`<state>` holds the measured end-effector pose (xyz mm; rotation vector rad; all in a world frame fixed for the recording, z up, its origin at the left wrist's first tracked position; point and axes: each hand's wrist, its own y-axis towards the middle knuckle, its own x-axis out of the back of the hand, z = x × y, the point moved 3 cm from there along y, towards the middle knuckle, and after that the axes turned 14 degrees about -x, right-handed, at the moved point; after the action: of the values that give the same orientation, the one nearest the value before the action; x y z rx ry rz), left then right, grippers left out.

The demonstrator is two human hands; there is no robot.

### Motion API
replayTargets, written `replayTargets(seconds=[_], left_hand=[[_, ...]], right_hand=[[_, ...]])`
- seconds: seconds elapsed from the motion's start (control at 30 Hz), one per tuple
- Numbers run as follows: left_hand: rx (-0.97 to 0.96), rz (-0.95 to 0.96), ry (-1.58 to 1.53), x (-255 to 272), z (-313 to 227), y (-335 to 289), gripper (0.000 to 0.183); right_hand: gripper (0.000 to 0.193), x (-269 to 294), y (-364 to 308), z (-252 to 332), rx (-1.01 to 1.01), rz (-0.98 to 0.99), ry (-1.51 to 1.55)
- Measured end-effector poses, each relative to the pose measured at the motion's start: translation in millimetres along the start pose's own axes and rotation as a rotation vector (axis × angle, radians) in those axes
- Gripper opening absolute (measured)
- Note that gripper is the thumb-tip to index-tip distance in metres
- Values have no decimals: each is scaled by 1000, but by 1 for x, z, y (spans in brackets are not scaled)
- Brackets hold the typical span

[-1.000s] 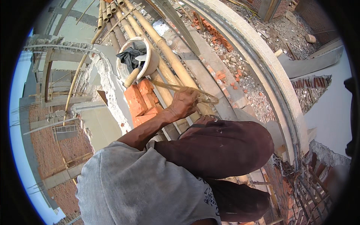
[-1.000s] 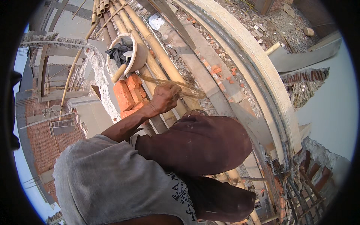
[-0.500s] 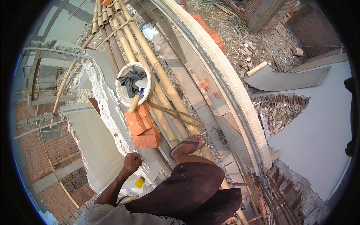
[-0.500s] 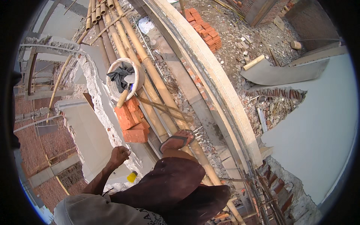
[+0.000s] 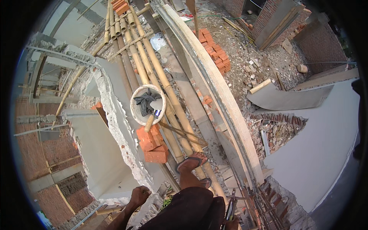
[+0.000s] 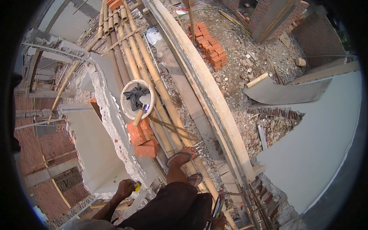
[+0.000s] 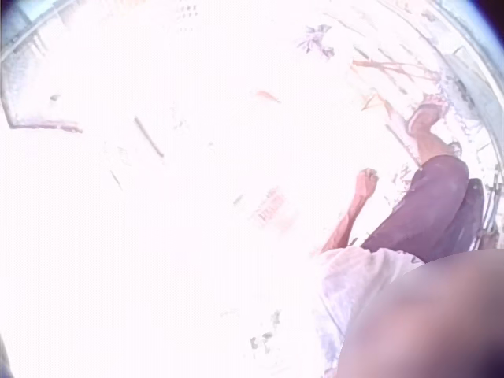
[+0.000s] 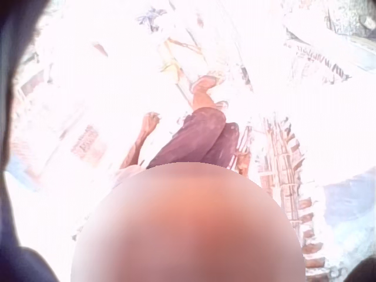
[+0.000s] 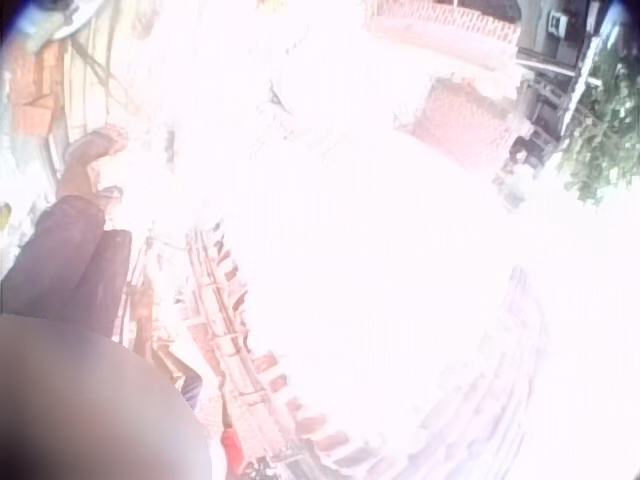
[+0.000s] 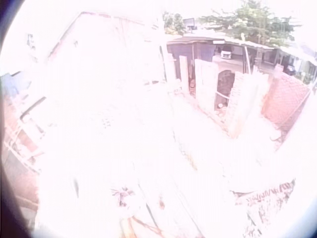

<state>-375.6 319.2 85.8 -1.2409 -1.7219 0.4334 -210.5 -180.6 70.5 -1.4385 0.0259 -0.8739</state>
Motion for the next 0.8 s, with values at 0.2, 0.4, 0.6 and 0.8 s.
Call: replayTargets(seconds=[0.2, 0.4, 0.6, 0.8], left_hand=[[-15, -93, -286, -1, -80, -6, 27], [-140, 143, -672, -42, -189, -23, 43], [-156, 645, -1466, -108, -258, -54, 52], [48, 733, -1729, -88, -278, -79, 50]], right_hand=[[44, 21, 20, 83, 63, 74, -46], [40, 45, -26, 189, 112, 148, -90], [37, 55, -82, 256, 143, 289, -66], [34, 56, -142, 292, 114, 492, 20]])
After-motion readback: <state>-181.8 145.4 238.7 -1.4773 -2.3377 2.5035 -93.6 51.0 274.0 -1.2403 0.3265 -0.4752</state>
